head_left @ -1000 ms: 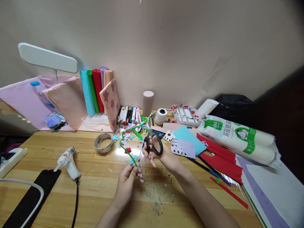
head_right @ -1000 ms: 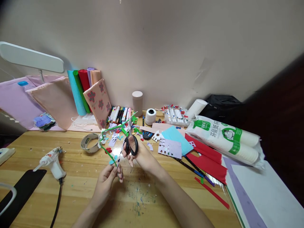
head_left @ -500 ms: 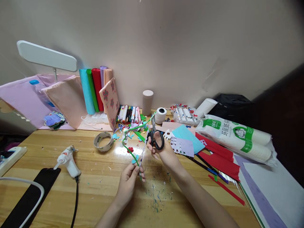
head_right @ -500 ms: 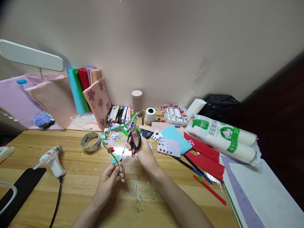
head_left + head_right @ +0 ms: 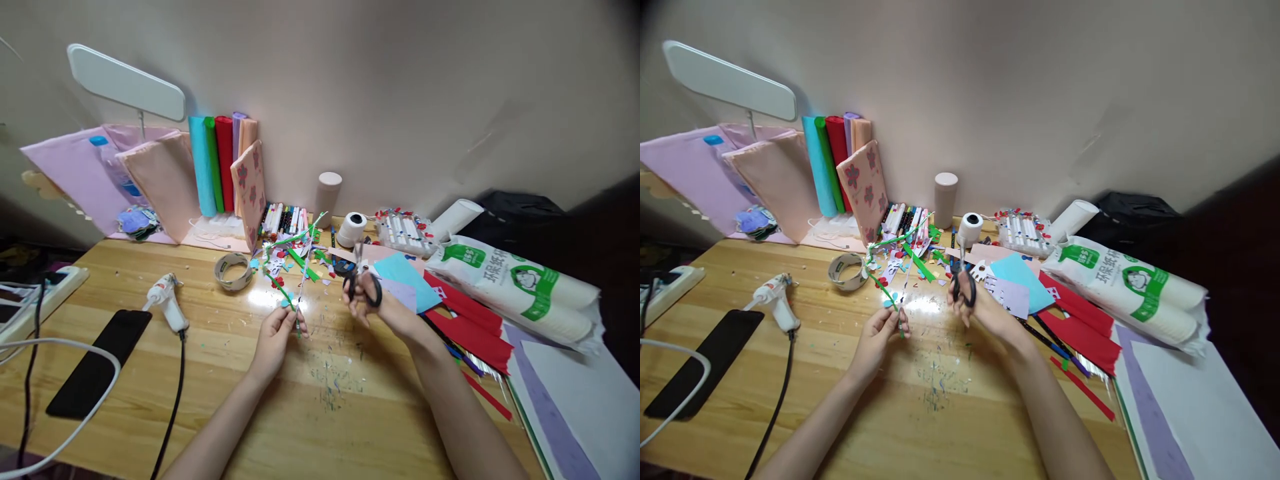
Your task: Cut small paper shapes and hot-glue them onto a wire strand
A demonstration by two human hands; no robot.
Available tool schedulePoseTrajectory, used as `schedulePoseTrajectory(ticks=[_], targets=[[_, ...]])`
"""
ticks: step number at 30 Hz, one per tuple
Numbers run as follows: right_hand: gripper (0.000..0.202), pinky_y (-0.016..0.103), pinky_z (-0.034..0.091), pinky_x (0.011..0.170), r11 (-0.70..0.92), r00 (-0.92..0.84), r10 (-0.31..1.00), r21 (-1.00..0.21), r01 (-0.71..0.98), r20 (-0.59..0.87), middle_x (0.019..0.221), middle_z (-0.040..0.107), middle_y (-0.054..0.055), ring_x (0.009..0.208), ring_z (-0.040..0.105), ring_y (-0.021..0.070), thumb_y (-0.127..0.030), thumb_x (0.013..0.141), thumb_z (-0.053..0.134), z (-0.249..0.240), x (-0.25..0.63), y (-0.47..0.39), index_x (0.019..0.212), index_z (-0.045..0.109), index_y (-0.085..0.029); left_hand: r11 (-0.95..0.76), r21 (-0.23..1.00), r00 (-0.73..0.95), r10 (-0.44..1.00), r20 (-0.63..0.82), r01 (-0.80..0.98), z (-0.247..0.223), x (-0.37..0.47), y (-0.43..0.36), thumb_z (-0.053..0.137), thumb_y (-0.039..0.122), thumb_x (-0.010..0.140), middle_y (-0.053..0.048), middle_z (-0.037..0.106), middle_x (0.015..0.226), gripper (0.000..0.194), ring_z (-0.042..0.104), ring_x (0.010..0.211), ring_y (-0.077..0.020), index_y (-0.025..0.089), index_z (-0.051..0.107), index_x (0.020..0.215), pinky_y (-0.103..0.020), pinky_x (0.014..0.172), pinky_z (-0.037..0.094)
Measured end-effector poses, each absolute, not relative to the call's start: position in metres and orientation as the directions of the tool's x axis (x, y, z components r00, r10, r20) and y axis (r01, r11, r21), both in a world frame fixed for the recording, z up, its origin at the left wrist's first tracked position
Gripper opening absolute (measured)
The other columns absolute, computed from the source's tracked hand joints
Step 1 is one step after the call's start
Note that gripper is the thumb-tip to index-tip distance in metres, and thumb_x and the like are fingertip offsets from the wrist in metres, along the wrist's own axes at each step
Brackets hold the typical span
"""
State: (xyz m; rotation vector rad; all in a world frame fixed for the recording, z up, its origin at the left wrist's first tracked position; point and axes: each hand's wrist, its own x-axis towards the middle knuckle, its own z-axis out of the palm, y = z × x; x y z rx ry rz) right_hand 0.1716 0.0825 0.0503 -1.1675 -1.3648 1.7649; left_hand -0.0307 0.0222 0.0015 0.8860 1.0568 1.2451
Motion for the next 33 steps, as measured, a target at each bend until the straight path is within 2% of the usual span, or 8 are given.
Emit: schedulePoseTrajectory(ticks=[4, 7, 9, 13, 17, 22, 27, 33], targets=[[0.046, 0.022, 0.034, 0.046, -0.107, -0.422, 0.866, -0.924, 0.367, -0.268, 0.067, 0.050, 0.000, 0.053, 0.042, 0.0112, -0.064, 0.082, 0.043, 0.035, 0.171, 0.052, 0.076, 0.045, -0.019, 0.123, 0.968, 0.004, 0.992, -0.125, -0.218, -0.002, -0.032, 0.022, 0.056, 0.038, 0.081, -0.002, 0.058, 0.069, 0.025, 0.057, 0.064, -0.0117, 0.013, 0.059, 0.076, -0.025, 0.065, 0.049], [0.031, 0.022, 0.031, 0.052, 0.093, -0.392, 0.902, -0.807, 0.583, -0.180, 0.064, 0.050, -0.002, 0.058, 0.044, 0.0126, -0.046, 0.082, 0.053, 0.029, 0.175, 0.037, 0.071, 0.043, -0.019, 0.100, 0.984, 0.010, 0.995, -0.099, -0.148, -0.004, -0.032, 0.020, 0.053, 0.036, 0.083, -0.002, 0.059, 0.075, 0.023, 0.058, 0.068, -0.0124, 0.014, 0.059, 0.077, -0.024, 0.067, 0.049], [0.027, 0.022, 0.028, 0.052, 0.148, -0.378, 0.911, -0.724, 0.674, -0.165, 0.062, 0.051, -0.003, 0.056, 0.045, 0.0129, -0.039, 0.081, 0.055, 0.026, 0.177, 0.030, 0.068, 0.042, -0.019, 0.082, 0.991, 0.012, 0.997, -0.081, -0.108, -0.004, -0.032, 0.019, 0.052, 0.034, 0.084, -0.002, 0.059, 0.075, 0.022, 0.058, 0.069, -0.0119, 0.015, 0.059, 0.078, -0.023, 0.068, 0.048], [0.019, 0.021, 0.032, 0.054, 0.128, -0.335, 0.933, -0.747, 0.653, -0.133, 0.065, 0.056, -0.001, 0.061, 0.052, 0.0154, -0.032, 0.082, 0.050, 0.019, 0.178, 0.022, 0.069, 0.043, -0.020, 0.038, 0.999, -0.001, 0.999, -0.038, -0.034, -0.002, -0.032, 0.018, 0.049, 0.033, 0.086, -0.002, 0.060, 0.074, 0.022, 0.058, 0.069, -0.0120, 0.015, 0.060, 0.079, -0.022, 0.068, 0.046], [0.013, 0.024, 0.040, 0.064, 0.053, -0.283, 0.950, -0.820, 0.570, -0.135, 0.080, 0.060, 0.002, 0.070, 0.057, 0.0168, -0.031, 0.088, 0.037, 0.009, 0.177, 0.019, 0.087, 0.045, -0.021, -0.008, 1.000, -0.132, 0.991, 0.010, 0.016, 0.002, -0.041, 0.024, 0.048, 0.033, 0.086, -0.002, 0.061, 0.073, 0.023, 0.059, 0.070, -0.0132, 0.014, 0.059, 0.080, -0.023, 0.070, 0.045], [0.019, 0.026, 0.038, 0.058, 0.047, -0.151, 0.982, -0.626, 0.779, -0.114, 0.072, 0.062, 0.003, 0.066, 0.057, 0.0209, -0.039, 0.086, 0.042, 0.001, 0.184, 0.020, 0.078, 0.045, -0.022, -0.058, 0.992, -0.320, 0.943, 0.090, 0.108, 0.016, -0.062, 0.037, 0.048, 0.034, 0.086, -0.001, 0.060, 0.070, 0.023, 0.057, 0.068, -0.0132, 0.015, 0.057, 0.078, -0.023, 0.067, 0.044], [0.018, 0.030, 0.040, 0.059, 0.038, -0.039, 0.999, -0.435, 0.900, 0.006, 0.077, 0.063, 0.007, 0.073, 0.060, 0.0250, -0.037, 0.083, 0.047, -0.016, 0.204, 0.024, 0.077, 0.051, -0.020, -0.102, 0.948, -0.262, 0.947, 0.185, 0.301, 0.027, -0.073, 0.035, 0.045, 0.033, 0.088, -0.002, 0.060, 0.073, 0.023, 0.057, 0.072, -0.0143, 0.017, 0.057, 0.076, -0.024, 0.070, 0.043], [0.022, 0.038, 0.046, 0.077, 0.143, -0.097, 0.987, -0.433, 0.890, 0.128, 0.092, 0.064, 0.012, 0.090, 0.059, 0.0278, -0.031, 0.085, 0.046, -0.038, 0.213, 0.025, 0.090, 0.060, -0.015, -0.165, 0.870, -0.058, 0.975, 0.216, 0.465, 0.029, -0.068, 0.023, 0.040, 0.029, 0.090, -0.003, 0.060, 0.076, 0.023, 0.057, 0.074, -0.0147, 0.018, 0.054, 0.076, -0.024, 0.069, 0.040]])
